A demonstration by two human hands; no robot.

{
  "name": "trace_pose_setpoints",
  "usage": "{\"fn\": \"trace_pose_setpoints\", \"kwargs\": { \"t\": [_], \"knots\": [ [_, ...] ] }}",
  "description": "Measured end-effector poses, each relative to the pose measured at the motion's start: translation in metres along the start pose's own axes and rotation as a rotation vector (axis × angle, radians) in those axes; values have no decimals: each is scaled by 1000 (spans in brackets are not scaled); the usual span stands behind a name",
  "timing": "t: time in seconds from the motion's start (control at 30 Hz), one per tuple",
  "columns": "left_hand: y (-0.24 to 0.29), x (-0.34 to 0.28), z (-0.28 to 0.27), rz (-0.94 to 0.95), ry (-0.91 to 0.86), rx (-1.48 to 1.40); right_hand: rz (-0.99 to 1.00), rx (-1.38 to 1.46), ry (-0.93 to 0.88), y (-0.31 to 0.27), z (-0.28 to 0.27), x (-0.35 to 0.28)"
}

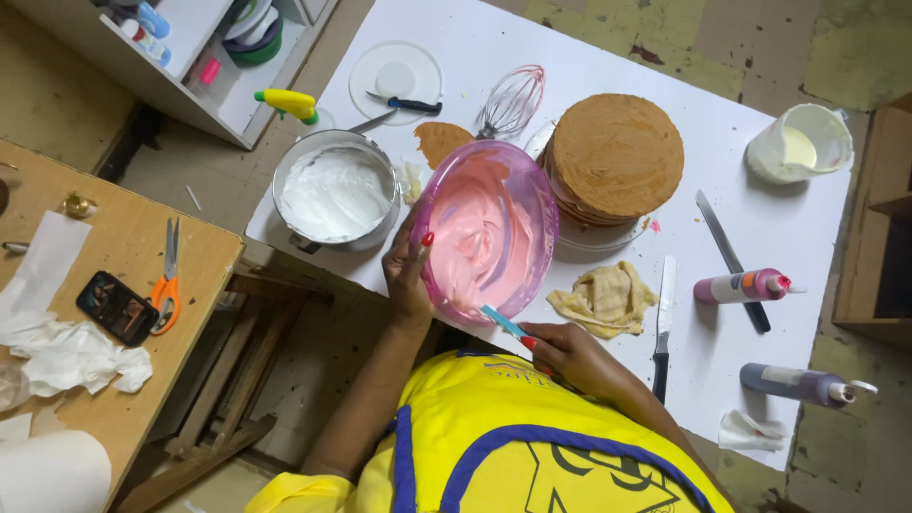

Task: The person mixes pink frosting in a bowl with a spatula, then uses a metal offset spatula to apply and spread the pink frosting over the top and sides of a round cake on a turntable, occasionally cleaning the tool with a cloth.

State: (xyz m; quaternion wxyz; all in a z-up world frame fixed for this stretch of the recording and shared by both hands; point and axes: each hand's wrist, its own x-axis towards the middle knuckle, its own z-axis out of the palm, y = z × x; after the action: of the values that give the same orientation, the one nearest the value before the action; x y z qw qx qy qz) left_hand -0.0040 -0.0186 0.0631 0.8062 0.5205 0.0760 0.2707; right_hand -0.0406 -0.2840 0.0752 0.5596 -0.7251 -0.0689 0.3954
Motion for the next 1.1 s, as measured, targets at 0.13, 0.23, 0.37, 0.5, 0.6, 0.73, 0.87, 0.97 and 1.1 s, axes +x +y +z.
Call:
{"fn": "trace_pose_setpoints", "kwargs": {
  "t": [0.13, 0.23, 0.37, 0.5, 0.6, 0.73, 0.87, 0.97, 1.1],
  "knots": [
    [-9, -19, 4, -25, -52, 43, -22, 614, -51, -64, -5, 1],
    [-10, -13, -4, -126, -2, -107, -98, 734, 99, -62, -27, 0],
    [-10, -6, -14, -183, 87, -172, -57, -747, 461, -44, -47, -13],
    [-18, 0, -13, -187, 74, -115, -364, -900, 467, -37, -10, 0],
    [4, 3, -4, -210, 97, -157, -327, -937, 288, -39, -5, -6],
    [-26, 6, -33, -262, 115, -215, -76, -1004, 502, -20, -48, -12],
    [10, -1, -1, -233, 43, -202, -327, -1290, 664, -33, -28, -7],
    [11, 1, 0, -238, 49, -194, -398, -1205, 504, -40, -16, -8],
    [-24, 4, -39, -212, 70, -140, -333, -1002, 499, -43, -37, -25]
  ]
}}
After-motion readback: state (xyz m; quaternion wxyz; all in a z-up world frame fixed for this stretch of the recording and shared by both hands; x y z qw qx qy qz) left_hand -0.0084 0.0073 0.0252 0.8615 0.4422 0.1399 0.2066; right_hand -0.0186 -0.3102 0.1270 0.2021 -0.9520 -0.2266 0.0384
